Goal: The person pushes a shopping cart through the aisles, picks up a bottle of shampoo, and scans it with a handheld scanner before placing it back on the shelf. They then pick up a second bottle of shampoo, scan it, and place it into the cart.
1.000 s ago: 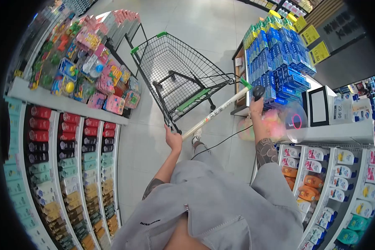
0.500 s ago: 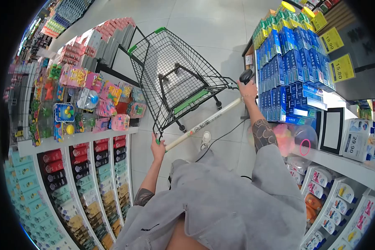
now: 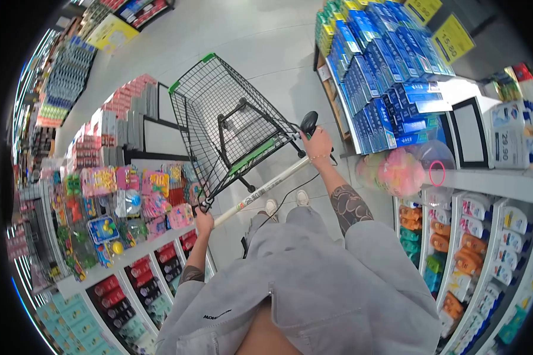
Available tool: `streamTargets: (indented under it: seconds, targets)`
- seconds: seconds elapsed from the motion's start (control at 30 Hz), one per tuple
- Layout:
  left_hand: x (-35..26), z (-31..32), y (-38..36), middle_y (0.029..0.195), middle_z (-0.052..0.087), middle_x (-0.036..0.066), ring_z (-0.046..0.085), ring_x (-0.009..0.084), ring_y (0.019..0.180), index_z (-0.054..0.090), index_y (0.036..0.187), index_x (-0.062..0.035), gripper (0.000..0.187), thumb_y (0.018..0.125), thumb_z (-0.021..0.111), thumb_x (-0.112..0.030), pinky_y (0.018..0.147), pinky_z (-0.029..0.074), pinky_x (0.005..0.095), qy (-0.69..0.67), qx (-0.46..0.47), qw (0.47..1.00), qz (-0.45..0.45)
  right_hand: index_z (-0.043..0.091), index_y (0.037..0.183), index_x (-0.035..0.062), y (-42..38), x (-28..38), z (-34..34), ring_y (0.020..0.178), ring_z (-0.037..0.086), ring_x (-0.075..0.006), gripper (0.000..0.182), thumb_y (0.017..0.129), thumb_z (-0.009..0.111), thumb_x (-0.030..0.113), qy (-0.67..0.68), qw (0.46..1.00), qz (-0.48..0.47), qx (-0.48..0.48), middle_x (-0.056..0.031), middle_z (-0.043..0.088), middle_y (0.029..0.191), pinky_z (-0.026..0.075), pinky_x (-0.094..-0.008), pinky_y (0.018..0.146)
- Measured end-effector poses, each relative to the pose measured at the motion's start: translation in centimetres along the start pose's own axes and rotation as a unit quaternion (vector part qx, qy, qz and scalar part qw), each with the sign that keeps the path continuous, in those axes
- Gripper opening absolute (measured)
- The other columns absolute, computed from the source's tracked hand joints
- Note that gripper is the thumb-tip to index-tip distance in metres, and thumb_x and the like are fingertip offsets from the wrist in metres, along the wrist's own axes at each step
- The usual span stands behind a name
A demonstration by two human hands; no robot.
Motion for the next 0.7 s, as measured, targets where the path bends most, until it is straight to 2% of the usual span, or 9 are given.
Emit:
streamTargets:
  seconds: [0.03, 0.07, 0.13, 0.17, 0.27, 0.4, 0.47, 0.57, 0.7]
  targets:
    - [3.7, 2.8, 4.1, 0.086, 0.063, 0.024, 0.063, 0.0371, 0.079, 0.043, 0.112, -0.0031, 0.03, 0.086, 0.044, -0.019, 0.071, 0.048, 0.0493, -0.05, -0.024, 0.998, 0.037, 0.053, 0.106, 0.0007, -0.9, -0.3, 0.0, 0.085, 0.06, -0.0334, 0.058, 0.074, 0.066, 0.047, 0.01, 1.0, 0.021, 0.009, -0.0183, 0.06, 0.092, 0.049, -0.0414, 0.073]
    - [2.4, 1.7, 4.0, 0.086, 0.063, 0.024, 0.063, 0.0371, 0.079, 0.043, 0.112, -0.0031, 0.03, 0.086, 0.044, -0.019, 0.071, 0.048, 0.0493, -0.044, -0.018, 0.997, 0.053, 0.053, 0.105, 0.0011, -1.8, -0.7, 0.0, 0.085, 0.059, -0.0325, 0.054, 0.074, 0.067, 0.044, 0.02, 0.999, 0.042, 0.017, -0.0174, 0.059, 0.091, 0.047, -0.0411, 0.075]
    - [0.3, -0.8, 2.6, 0.076, 0.064, 0.02, 0.064, 0.0317, 0.061, 0.043, 0.112, -0.0023, 0.03, 0.091, 0.04, -0.023, 0.058, 0.051, 0.0427, -0.132, 0.015, 0.991, 0.021, 0.052, 0.106, 0.0009, -3.8, -1.4, -0.2, 0.087, 0.06, -0.0318, 0.053, 0.075, 0.067, 0.041, 0.003, 0.998, 0.069, 0.007, -0.0169, 0.06, 0.092, 0.048, -0.0406, 0.076]
    - [1.2, -0.5, 3.9, 0.07, 0.063, 0.015, 0.062, 0.0257, 0.049, 0.046, 0.108, -0.0015, 0.029, 0.094, 0.037, -0.026, 0.05, 0.051, 0.0363, -0.132, -0.015, 0.99, 0.051, 0.052, 0.106, 0.0008, -4.9, -1.7, -0.1, 0.088, 0.06, -0.0316, 0.053, 0.075, 0.067, 0.041, 0.005, 0.996, 0.088, 0.013, -0.0167, 0.06, 0.092, 0.048, -0.0403, 0.077]
    - [0.3, -2.3, 4.7, 0.071, 0.064, 0.014, 0.063, 0.0246, 0.051, 0.046, 0.105, -0.001, 0.029, 0.094, 0.036, -0.026, 0.05, 0.051, 0.0357, -0.122, 0.017, 0.989, 0.08, 0.051, 0.111, 0.0018, -8.2, -3.2, 0.5, 0.086, 0.061, -0.0336, 0.059, 0.074, 0.067, 0.045, 0.0, 0.991, 0.131, 0.002, -0.0183, 0.061, 0.095, 0.049, -0.042, 0.074]
    - [1.3, -3.1, 7.9, 0.072, 0.063, 0.013, 0.063, 0.024, 0.051, 0.046, 0.105, -0.0012, 0.025, 0.094, 0.038, -0.023, 0.048, 0.05, 0.035, -0.113, 0.051, 0.982, 0.139, 0.051, 0.11, 0.0019, -13.9, -3.5, 0.2, 0.085, 0.061, -0.0333, 0.054, 0.073, 0.067, 0.037, 0.002, 0.98, 0.197, -0.023, -0.0174, 0.061, 0.093, 0.05, -0.0418, 0.074]
    - [1.2, -4.3, 9.3, 0.072, 0.063, 0.013, 0.063, 0.0233, 0.051, 0.045, 0.114, -0.0023, 0.028, 0.094, 0.04, -0.02, 0.048, 0.05, 0.0349, -0.1, 0.082, 0.98, 0.151, 0.051, 0.108, 0.0024, -17.3, -3.2, 0.6, 0.084, 0.061, -0.0325, 0.051, 0.071, 0.068, 0.034, 0.0, 0.972, 0.233, -0.03, -0.0168, 0.06, 0.092, 0.05, -0.0415, 0.073]
    - [2.0, -5.3, 10.6, 0.073, 0.065, 0.01, 0.064, 0.0219, 0.055, 0.035, 0.135, -0.0098, 0.045, 0.091, 0.043, -0.018, 0.049, 0.051, 0.0337, -0.106, 0.043, 0.968, 0.225, 0.051, 0.108, 0.0017, -22.4, -3.1, 0.7, 0.085, 0.061, -0.0335, 0.05, 0.071, 0.066, 0.031, 0.008, 0.961, 0.271, -0.043, -0.0179, 0.06, 0.093, 0.05, -0.0423, 0.073]
    - [3.4, -6.4, 12.2, 0.075, 0.068, 0.012, 0.066, 0.0261, 0.066, 0.048, 0.122, -0.0103, 0.038, 0.087, 0.048, -0.024, 0.058, 0.051, 0.0398, -0.054, 0.057, 0.97, 0.228, 0.051, 0.109, 0.0005, -29.0, -2.5, 0.5, 0.086, 0.061, -0.0339, 0.05, 0.071, 0.065, 0.03, 0.014, 0.939, 0.337, -0.067, -0.0182, 0.061, 0.094, 0.05, -0.0428, 0.074]
Point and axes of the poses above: each hand's wrist, its own y-axis towards the middle knuckle, its own z-axis out of the palm, x = y × z, the point moved 9 cm from there along y, towards the middle knuckle
